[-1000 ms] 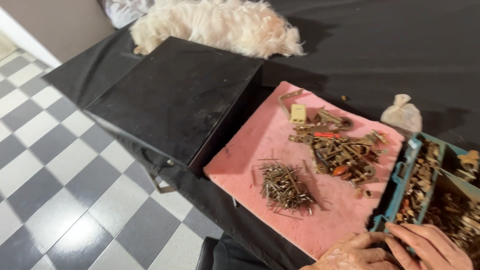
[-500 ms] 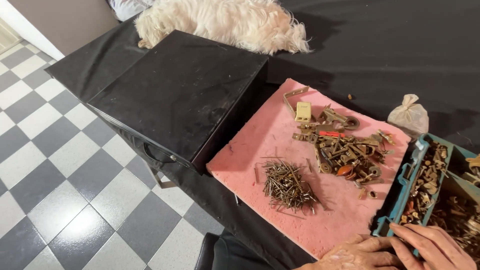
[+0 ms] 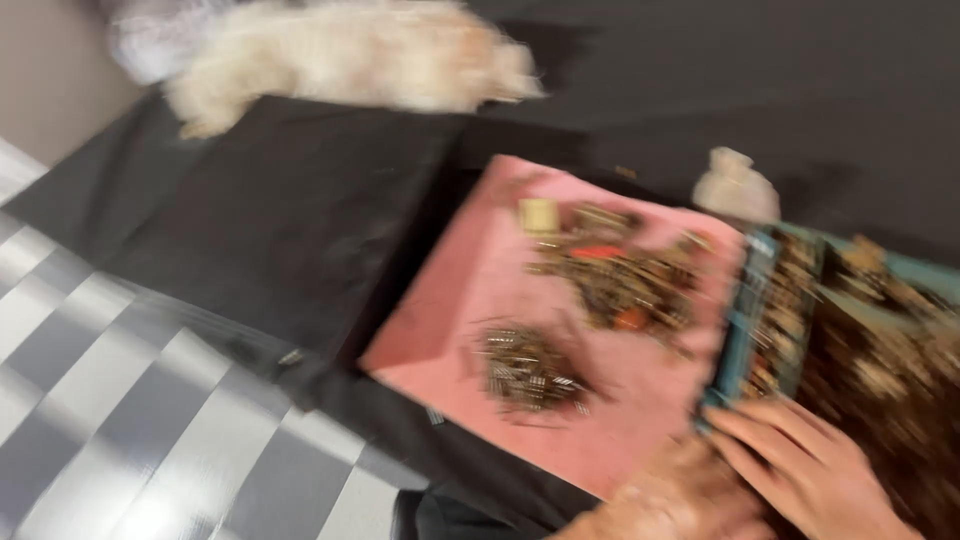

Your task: Sorting various small metal hardware components like screws, hinges, and brackets from a toolbox onto a workspace mat.

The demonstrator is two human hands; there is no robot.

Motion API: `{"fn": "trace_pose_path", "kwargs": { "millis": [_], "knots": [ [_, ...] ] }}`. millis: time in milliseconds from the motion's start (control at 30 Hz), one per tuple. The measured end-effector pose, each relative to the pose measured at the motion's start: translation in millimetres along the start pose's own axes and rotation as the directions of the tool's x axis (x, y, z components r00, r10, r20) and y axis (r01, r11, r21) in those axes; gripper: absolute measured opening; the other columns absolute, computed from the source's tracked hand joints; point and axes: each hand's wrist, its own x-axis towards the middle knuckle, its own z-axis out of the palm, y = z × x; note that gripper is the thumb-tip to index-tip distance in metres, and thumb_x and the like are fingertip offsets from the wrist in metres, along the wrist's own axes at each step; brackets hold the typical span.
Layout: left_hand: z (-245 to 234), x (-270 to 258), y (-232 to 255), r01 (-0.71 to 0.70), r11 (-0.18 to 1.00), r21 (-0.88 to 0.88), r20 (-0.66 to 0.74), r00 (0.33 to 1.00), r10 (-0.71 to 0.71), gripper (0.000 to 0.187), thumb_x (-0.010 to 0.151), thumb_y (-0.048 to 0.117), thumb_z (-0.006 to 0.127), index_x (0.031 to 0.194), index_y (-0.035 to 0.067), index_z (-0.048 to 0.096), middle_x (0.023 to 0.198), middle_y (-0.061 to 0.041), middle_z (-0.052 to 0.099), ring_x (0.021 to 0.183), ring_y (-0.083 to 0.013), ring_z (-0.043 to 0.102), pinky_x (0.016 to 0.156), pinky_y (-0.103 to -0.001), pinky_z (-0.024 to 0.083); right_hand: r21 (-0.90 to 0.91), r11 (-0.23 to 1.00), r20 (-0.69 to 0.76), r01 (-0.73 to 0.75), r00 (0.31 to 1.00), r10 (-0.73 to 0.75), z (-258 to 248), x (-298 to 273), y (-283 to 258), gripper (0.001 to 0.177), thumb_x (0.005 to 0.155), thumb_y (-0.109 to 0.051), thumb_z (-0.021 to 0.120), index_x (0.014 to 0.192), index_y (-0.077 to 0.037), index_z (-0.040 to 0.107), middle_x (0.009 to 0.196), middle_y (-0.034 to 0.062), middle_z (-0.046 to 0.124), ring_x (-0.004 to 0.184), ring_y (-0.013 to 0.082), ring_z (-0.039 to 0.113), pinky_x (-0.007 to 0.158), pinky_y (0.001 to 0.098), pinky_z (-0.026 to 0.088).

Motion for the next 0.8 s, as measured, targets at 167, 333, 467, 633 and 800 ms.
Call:
{"fn": "trace_pose_path", "kwargs": {
  "millis": [167, 333, 467, 633, 800],
  "knots": [
    [41, -25, -42, -0.239, -0.106, -0.965, -0.261, 0.889, 0.376, 0.015, 0.097, 0.010, 0.060, 0.088, -0.002, 0.061, 0.097, -0.026, 0.063, 0.093, -0.0474, 0.058, 0.091, -0.057, 0.047, 0.318, 0.948, -0.253, -0.003, 0.964, 0.088, -11, 6, -6, 0.029, 0.103, -0.020, 0.054, 0.124, -0.003, 0.065, 0.121, 0.0072, 0.068, 0.106, 0.0240, 0.065, 0.098, 0.0436, 0.054],
    [42, -23, -42, -0.192, -0.122, -0.974, -0.226, 0.870, 0.439, 0.025, 0.099, 0.016, 0.056, 0.108, -0.004, 0.069, 0.109, -0.025, 0.068, 0.109, -0.0488, 0.059, 0.102, -0.057, 0.046, 0.263, 0.962, -0.251, -0.075, 0.957, 0.144, -38, 21, -1, 0.014, 0.102, -0.014, 0.063, 0.112, -0.005, 0.066, 0.093, 0.0057, 0.060, 0.072, 0.0206, 0.057, 0.067, 0.0327, 0.055],
    [39, -22, -44, -0.191, -0.055, -0.980, -0.194, 0.863, 0.467, 0.032, 0.105, 0.021, 0.049, 0.109, -0.002, 0.071, 0.117, -0.018, 0.071, 0.135, -0.0433, 0.053, 0.106, -0.054, 0.047, -0.140, 0.965, -0.215, -0.223, 0.958, 0.191, -45, 8, 20, 0.007, 0.101, -0.007, 0.072, 0.106, -0.013, 0.069, 0.082, 0.0003, 0.066, 0.055, 0.0099, 0.052, 0.042, 0.0184, 0.047],
    [35, -19, -46, -0.148, -0.050, -0.988, -0.154, 0.865, 0.478, 0.037, 0.107, 0.024, 0.046, 0.105, -0.001, 0.073, 0.111, -0.017, 0.072, 0.135, -0.0429, 0.054, 0.105, -0.054, 0.048, -0.019, 0.464, 0.514, -0.885, 0.390, 0.764, -124, 24, 45, 0.031, 0.105, -0.032, 0.052, 0.122, -0.013, 0.069, 0.115, 0.0103, 0.072, 0.095, 0.0232, 0.072, 0.086, 0.0353, 0.064],
    [39, -21, -45, -0.190, -0.078, -0.979, -0.205, 0.864, 0.460, 0.033, 0.106, 0.021, 0.047, 0.103, 0.000, 0.072, 0.109, -0.015, 0.072, 0.135, -0.0418, 0.053, 0.101, -0.049, 0.049, -0.385, 0.565, 0.526, -0.730, 0.329, 0.784, -85, -76, 95, 0.026, 0.109, -0.025, 0.048, 0.131, -0.022, 0.061, 0.100, 0.0019, 0.070, 0.098, 0.0210, 0.070, 0.090, 0.0370, 0.068]
  ]
}}
